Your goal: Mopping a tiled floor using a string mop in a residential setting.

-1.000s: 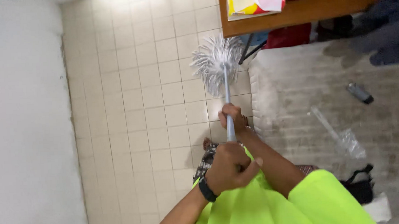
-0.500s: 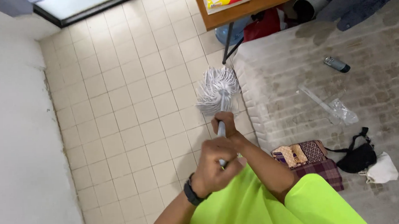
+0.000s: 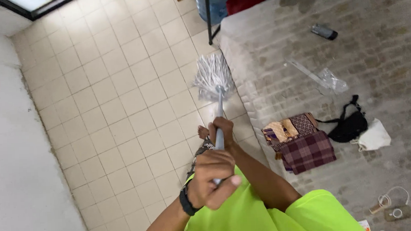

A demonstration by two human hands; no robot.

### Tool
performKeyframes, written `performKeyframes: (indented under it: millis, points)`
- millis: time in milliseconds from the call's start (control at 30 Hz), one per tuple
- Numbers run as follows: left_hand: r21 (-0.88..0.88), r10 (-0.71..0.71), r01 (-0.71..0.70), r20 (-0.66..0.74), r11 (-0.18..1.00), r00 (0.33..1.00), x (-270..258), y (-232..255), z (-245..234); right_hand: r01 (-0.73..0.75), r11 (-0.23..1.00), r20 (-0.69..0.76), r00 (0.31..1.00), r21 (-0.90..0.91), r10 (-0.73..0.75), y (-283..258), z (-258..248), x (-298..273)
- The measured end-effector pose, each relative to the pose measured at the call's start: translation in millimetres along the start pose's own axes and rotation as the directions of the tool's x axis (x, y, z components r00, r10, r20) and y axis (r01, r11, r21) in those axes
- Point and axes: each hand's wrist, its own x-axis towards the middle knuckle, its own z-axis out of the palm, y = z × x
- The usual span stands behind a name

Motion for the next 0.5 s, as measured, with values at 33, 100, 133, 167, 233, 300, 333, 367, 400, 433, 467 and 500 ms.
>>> performKeyframes:
  millis: [33, 100, 133, 167, 233, 300, 333, 367, 400, 433, 467, 500]
  points:
    - [-0.002, -0.001, 0.001, 0.0, 1.0, 1.0, -7.8, 0.7, 5.9, -0.001, 1.0, 0.0, 1.0, -0.002, 0.001, -4.5, -7.5, -9.3]
    - [-0.11, -0.127, 0.121, -0.051, 0.987, 0.991, -22.0, 3.3, 15.3, 0.064, 0.998, -0.018, 0.998, 0.002, -0.064, -14.0, -19.1, -25.1]
    - [-0.106, -0.125, 0.119, -0.053, 0.987, 0.991, -26.3, 3.4, 20.1, 0.067, 0.998, -0.016, 0.998, 0.006, -0.066, -6.4, -23.2, -28.0]
    - [-0.078, -0.191, 0.187, -0.051, 0.979, 0.98, -30.5, 3.8, 24.0, 0.117, 0.992, -0.004, 0.993, -0.038, -0.117, 1.2, -25.8, -29.9]
    - [-0.04, -0.251, 0.249, -0.059, 0.968, 0.966, -37.2, -1.4, 30.9, 0.175, 0.982, 0.013, 0.985, -0.071, -0.175, 18.0, -27.3, -27.6]
    - [0.153, -0.205, 0.212, -0.062, 0.965, 0.977, -43.8, -11.0, 35.5, 0.234, 0.972, 0.041, 0.972, -0.021, -0.233, 34.2, -23.3, -22.0]
    - [0.162, -0.204, 0.212, -0.068, 0.964, 0.977, -52.3, -30.2, 42.4, 0.236, 0.972, 0.042, 0.971, -0.011, -0.235, 48.4, -24.8, -23.9]
    - [0.221, -0.169, 0.18, -0.069, 0.958, 0.983, -61.2, -49.9, 49.7, 0.143, 0.989, 0.049, 0.989, -0.023, -0.142, 62.9, -27.0, -27.3]
    - [0.281, -0.134, 0.148, -0.068, 0.948, 0.989, -69.9, -70.0, 56.3, 0.05, 0.998, 0.057, 0.997, -0.036, -0.048, 77.8, -28.7, -30.3]
    - [0.286, -0.132, 0.147, -0.071, 0.947, 0.989, -81.8, -80.3, 57.6, 0.053, 0.998, 0.059, 0.997, -0.03, -0.051, 75.0, -31.4, -29.2]
    - [0.302, -0.2, 0.213, -0.074, 0.929, 0.977, -93.6, -90.6, 58.5, 0.037, 0.999, 0.112, 0.993, 0.009, -0.038, 72.2, -33.7, -27.9]
    - [0.312, -0.271, 0.281, -0.076, 0.908, 0.96, -106.8, -100.0, 60.4, 0.014, 0.999, 0.165, 0.986, 0.042, -0.021, 68.4, -37.9, -29.4]
